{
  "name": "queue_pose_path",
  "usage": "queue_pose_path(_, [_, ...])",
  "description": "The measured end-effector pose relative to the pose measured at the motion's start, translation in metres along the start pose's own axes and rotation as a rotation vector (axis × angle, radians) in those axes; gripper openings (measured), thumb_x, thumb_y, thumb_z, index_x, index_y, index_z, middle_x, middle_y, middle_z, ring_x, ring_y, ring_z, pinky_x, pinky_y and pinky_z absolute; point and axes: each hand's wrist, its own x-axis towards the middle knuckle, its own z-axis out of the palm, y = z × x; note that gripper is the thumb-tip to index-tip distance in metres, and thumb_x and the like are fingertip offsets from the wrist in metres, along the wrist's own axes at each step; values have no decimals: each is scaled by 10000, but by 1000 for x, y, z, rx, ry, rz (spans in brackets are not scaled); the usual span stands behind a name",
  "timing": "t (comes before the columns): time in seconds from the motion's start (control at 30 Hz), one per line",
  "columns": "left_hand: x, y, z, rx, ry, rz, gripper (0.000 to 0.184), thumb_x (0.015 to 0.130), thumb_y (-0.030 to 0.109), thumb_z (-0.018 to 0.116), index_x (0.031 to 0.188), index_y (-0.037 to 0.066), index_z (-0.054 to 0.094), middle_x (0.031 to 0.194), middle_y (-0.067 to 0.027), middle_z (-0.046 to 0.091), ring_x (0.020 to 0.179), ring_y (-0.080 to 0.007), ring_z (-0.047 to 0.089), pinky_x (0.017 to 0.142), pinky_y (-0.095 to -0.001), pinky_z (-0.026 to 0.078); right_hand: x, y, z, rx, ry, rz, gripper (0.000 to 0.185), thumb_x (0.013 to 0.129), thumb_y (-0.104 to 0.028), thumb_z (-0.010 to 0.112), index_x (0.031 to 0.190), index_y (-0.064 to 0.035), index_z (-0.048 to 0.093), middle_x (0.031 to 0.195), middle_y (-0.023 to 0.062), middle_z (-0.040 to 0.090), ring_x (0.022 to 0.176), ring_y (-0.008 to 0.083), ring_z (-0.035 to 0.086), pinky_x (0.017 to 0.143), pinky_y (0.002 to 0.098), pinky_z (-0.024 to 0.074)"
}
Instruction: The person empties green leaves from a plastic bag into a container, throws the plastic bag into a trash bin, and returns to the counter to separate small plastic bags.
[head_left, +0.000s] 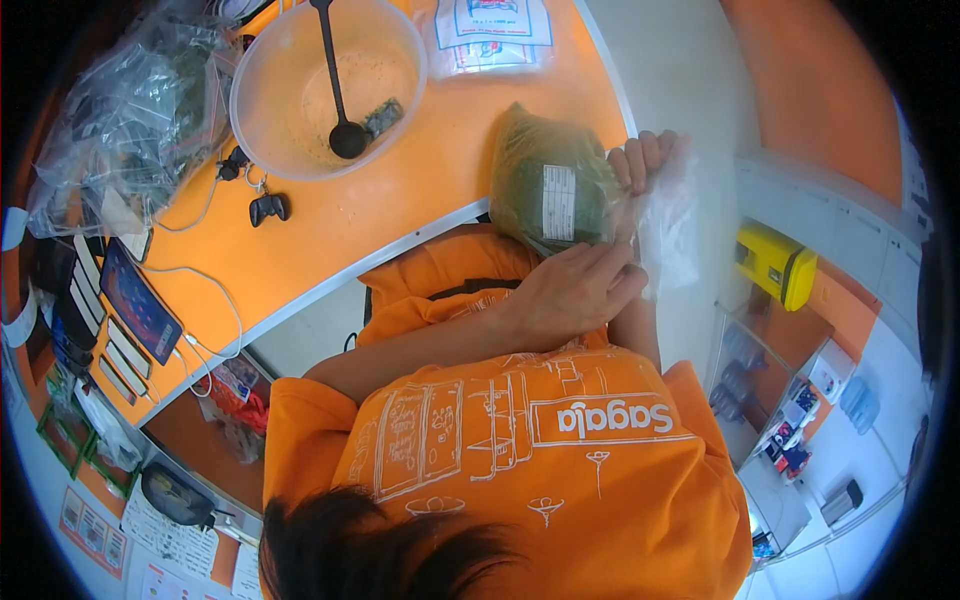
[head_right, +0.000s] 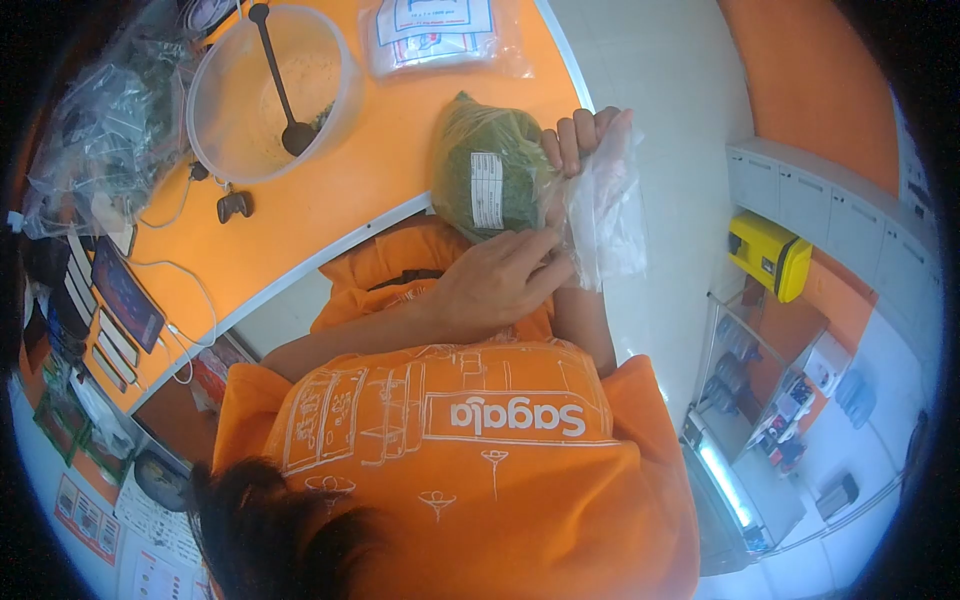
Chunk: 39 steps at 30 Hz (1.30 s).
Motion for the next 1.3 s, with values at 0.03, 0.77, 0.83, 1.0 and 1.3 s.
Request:
queue_pose_path(0.03, [0,0,0,-1,-9,-1,181,702,50,521,869,12,463,843,-105,435,783,-229,525,666,-329,452,0,0,-4,0,-24,0,297,924,-309,411,712,-102,397,592,-9,291,513,116,285,500,260,281])
queue_pose_path(0.77, [-2,-10,-10,26,30,-25,98,769,62,521,801,-14,467,758,-126,427,642,-261,523,548,-334,450,-34,-43,10,-1512,-554,-689,649,915,-392,239,510,-9,572,717,93,564,924,297,546,949,479,251])
queue_pose_path(0.83, [-3,-9,-12,7,32,-29,83,750,46,534,778,-8,477,752,-123,422,659,-257,520,560,-335,445,-37,-34,9,-1453,-522,-710,650,922,-393,225,473,-13,501,580,73,516,760,267,565,910,448,277])
queue_pose_path(1.0, [-3,-6,-16,-122,-21,-75,71,690,18,507,757,36,494,757,-112,433,721,-272,501,620,-358,436,-37,-22,-7,-1144,-363,-696,641,938,-410,198,430,-37,316,435,51,365,472,194,440,773,353,332])
queue_pose_path(1.3, [-11,-7,-18,-207,12,22,154,651,-17,527,798,27,532,785,-83,469,753,-253,503,649,-328,439,-28,-18,-12,-836,131,-691,574,917,-438,223,486,-65,155,464,8,191,506,138,191,532,276,233])
